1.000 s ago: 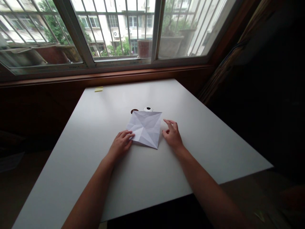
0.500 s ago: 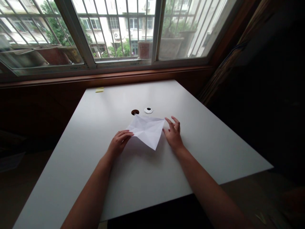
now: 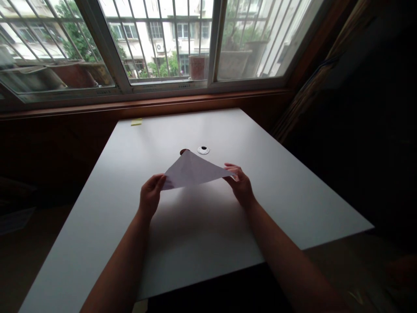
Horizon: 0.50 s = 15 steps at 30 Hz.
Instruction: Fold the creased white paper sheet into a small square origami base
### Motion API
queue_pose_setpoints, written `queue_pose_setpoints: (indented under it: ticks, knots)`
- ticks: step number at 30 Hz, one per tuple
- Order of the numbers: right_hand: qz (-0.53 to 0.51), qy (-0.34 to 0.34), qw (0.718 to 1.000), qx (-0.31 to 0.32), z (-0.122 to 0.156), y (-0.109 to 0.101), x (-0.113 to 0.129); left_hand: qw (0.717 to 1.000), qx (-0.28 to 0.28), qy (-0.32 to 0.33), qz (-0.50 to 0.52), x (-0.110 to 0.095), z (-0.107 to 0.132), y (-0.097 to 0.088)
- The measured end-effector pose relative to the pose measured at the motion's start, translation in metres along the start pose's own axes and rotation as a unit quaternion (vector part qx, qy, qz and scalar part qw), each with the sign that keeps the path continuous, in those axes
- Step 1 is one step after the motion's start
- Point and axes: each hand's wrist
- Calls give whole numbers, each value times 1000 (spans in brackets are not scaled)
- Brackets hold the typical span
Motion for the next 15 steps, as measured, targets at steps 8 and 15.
queue_pose_setpoints:
  ticks: [8, 15]
  knots:
    - [-206, 117, 969, -73, 3, 11, 7, 985, -22, -26, 170, -2, -7, 4]
    - [-208, 171, 959, -93, 2, 14, 0, 989, 21, 8, 144, -7, -1, 17]
Point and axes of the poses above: each hand's wrist, its own z-axis away from the middle knuckle, its own y-axis out of the palm, x = y × z, and after that the axes turned 9 degrees about -z, right-handed
